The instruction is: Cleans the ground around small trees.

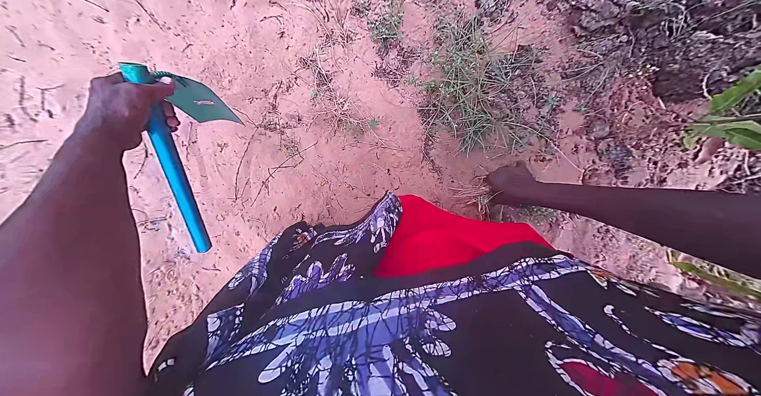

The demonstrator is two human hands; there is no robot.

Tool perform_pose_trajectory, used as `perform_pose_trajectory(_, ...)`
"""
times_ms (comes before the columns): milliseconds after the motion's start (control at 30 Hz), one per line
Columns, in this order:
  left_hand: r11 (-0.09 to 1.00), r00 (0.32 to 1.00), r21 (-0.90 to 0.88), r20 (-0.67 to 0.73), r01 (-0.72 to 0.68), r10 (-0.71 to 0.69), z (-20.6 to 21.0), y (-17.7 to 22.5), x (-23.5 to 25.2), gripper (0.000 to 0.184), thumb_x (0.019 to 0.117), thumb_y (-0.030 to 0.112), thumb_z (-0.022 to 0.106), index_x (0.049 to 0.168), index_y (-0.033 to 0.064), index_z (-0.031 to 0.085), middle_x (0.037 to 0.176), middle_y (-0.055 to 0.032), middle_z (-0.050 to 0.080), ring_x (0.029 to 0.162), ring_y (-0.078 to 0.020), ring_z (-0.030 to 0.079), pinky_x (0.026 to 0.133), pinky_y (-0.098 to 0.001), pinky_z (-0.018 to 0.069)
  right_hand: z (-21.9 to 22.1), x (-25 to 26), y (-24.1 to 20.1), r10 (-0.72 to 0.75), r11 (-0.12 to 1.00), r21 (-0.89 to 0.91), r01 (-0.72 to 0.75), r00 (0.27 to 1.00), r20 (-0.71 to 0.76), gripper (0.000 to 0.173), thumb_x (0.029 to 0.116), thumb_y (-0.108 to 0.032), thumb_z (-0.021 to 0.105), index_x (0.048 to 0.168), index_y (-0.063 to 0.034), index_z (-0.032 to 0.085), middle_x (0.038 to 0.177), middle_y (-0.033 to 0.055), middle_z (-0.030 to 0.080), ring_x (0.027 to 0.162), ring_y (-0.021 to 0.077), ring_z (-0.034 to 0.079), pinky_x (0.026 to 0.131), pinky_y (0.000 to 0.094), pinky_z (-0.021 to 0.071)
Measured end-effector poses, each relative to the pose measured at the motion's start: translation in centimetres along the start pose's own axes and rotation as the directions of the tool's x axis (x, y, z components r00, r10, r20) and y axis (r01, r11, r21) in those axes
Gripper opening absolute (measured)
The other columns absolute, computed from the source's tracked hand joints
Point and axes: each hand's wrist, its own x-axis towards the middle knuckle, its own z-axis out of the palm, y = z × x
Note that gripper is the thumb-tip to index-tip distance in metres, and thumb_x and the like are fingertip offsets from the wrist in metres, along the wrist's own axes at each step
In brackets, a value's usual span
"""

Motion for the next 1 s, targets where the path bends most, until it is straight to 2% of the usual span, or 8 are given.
perform_pose_trajectory(100,0.998,0.998,-0.047,0.040,-0.042,0.044,1.4,2.1,1.3,0.012,0.1019,0.030,0.057,0.105,0.0187,0.053,0.058,0.0117,0.051,0.045,-0.0033,0.054,0.047,-0.0240,0.0525,0.3,0.1,-1.4,-0.050,0.998,-0.039,0.045,0.988,-0.145,0.033,0.0987,-0.019,0.063,0.127,-0.0029,0.065,0.110,0.0208,0.072,0.113,0.0407,0.064,0.110,0.0629,0.0342)
perform_pose_trajectory(200,0.993,0.995,-0.080,0.046,-0.081,0.085,3.0,4.9,0.9,0.011,0.1027,0.030,0.055,0.106,0.0190,0.053,0.061,0.0117,0.051,0.046,-0.0029,0.054,0.048,-0.0225,0.0519,-0.1,1.9,-3.4,-0.220,0.974,-0.101,0.201,0.944,-0.246,0.024,0.1018,-0.004,0.054,0.122,0.0015,0.066,0.112,0.0240,0.069,0.113,0.0431,0.065,0.097,0.0568,0.0491)
perform_pose_trajectory(300,0.989,0.991,-0.086,0.039,-0.124,0.127,3.2,6.9,0.3,0.010,0.1027,0.030,0.056,0.104,0.0200,0.053,0.060,0.0116,0.052,0.047,-0.0028,0.055,0.048,-0.0219,0.0520,0.7,5.6,-3.5,-0.300,0.954,-0.131,0.270,0.838,-0.456,0.031,0.1012,0.001,0.050,0.128,0.0047,0.065,0.130,0.0275,0.064,0.125,0.0458,0.059,0.104,0.0582,0.0460)
perform_pose_trajectory(500,0.990,0.989,-0.027,0.060,-0.135,0.137,1.8,6.8,0.5,0.010,0.1020,0.030,0.057,0.104,0.0207,0.053,0.059,0.0121,0.051,0.045,-0.0020,0.054,0.046,-0.0211,0.0513,-1.1,8.9,-1.7,-0.023,0.993,0.083,0.080,0.842,-0.538,0.040,0.1050,-0.005,0.047,0.142,0.0102,0.051,0.147,0.0315,0.051,0.139,0.0464,0.047,0.112,0.0606,0.0399)
perform_pose_trajectory(600,0.992,0.993,0.042,0.029,-0.119,0.118,1.7,6.9,-1.3,0.014,0.1018,0.029,0.059,0.107,0.0167,0.054,0.063,0.0109,0.049,0.046,-0.0014,0.052,0.047,-0.0210,0.0511,-5.4,4.7,-3.3,0.056,0.997,0.062,-0.036,0.938,-0.343,0.047,0.1110,-0.006,0.032,0.154,0.0121,0.029,0.156,0.0343,0.039,0.145,0.0450,0.041,0.115,0.0526,0.0361)
perform_pose_trajectory(733,0.992,0.997,0.101,0.038,-0.070,0.067,1.0,5.7,-0.4,0.018,0.0999,0.031,0.061,0.109,0.0171,0.053,0.061,0.0110,0.047,0.045,-0.0026,0.052,0.048,-0.0231,0.0524,-0.6,10.2,-2.1,0.039,0.998,0.059,0.002,0.728,-0.685,0.039,0.1049,0.002,0.040,0.142,0.0128,0.049,0.144,0.0315,0.052,0.138,0.0475,0.048,0.110,0.0613,0.0394)
perform_pose_trajectory(867,0.993,0.995,0.069,0.045,-0.093,0.091,0.8,5.6,-0.3,0.015,0.1008,0.030,0.060,0.106,0.0171,0.054,0.059,0.0113,0.048,0.044,-0.0028,0.053,0.046,-0.0230,0.0526,-2.4,9.6,-2.2,0.141,0.988,0.130,-0.088,0.858,-0.494,0.043,0.1060,-0.001,0.042,0.147,0.0116,0.044,0.146,0.0333,0.049,0.139,0.0495,0.046,0.107,0.0618,0.0424)
perform_pose_trajectory(1000,0.995,0.996,0.034,0.029,-0.091,0.090,1.4,6.8,-1.6,0.013,0.1008,0.030,0.059,0.105,0.0192,0.053,0.059,0.0122,0.049,0.045,-0.0022,0.054,0.047,-0.0222,0.0528,-4.3,8.0,-2.9,0.273,0.947,0.269,-0.179,0.887,-0.372,0.032,0.1026,-0.003,0.048,0.129,0.0134,0.056,0.128,0.0318,0.062,0.121,0.0472,0.062,0.097,0.0590,0.0507)
